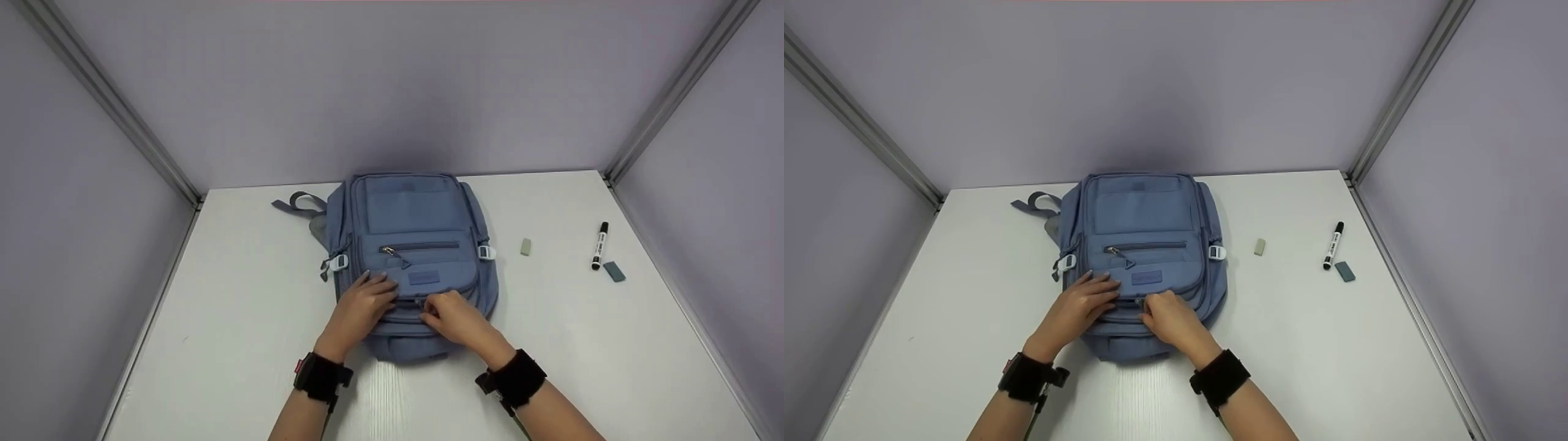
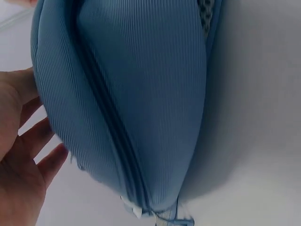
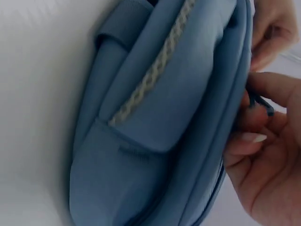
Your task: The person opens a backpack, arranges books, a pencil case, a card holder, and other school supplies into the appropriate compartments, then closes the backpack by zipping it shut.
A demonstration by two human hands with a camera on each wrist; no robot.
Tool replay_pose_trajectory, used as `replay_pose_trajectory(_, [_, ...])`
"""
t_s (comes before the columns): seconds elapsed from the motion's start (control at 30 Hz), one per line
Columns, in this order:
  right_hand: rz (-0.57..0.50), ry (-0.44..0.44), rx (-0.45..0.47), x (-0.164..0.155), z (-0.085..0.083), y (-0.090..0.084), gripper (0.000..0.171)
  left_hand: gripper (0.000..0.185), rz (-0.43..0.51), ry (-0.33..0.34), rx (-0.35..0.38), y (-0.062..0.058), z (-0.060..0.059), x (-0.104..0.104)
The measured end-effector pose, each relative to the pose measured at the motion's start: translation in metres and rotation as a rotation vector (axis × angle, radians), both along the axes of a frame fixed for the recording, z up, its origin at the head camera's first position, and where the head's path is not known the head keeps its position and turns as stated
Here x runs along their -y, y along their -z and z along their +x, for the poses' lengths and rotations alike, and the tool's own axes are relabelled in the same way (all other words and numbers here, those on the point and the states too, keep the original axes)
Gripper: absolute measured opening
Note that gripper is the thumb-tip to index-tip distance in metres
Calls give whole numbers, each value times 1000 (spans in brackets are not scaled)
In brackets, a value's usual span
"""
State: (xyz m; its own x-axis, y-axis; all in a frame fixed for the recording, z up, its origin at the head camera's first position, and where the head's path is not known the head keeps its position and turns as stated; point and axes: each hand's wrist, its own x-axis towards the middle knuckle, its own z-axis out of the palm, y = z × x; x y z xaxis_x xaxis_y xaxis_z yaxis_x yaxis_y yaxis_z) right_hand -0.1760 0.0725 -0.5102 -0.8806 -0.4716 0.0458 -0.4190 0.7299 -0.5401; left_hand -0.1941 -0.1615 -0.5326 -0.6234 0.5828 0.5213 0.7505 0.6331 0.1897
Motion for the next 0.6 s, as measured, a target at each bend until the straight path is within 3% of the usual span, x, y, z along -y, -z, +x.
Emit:
replay_pose_trajectory(0.1, [7, 55, -54, 8, 1, 3, 23, 25, -5, -8, -10, 3, 1, -8])
replay_pose_trajectory(0.23, [6, 95, -129, 11, 0, 7, 24, 19, -24, -22, -65, 8, 1, -16])
replay_pose_trajectory(0.43, [-5, 81, -173, -2, 0, 7, 26, 16, 1, -39, -139, 13, -2, -19])
replay_pose_trajectory(0.6, [-28, 96, -211, -20, 3, 9, 25, 14, 22, -33, -144, 15, -3, -19])
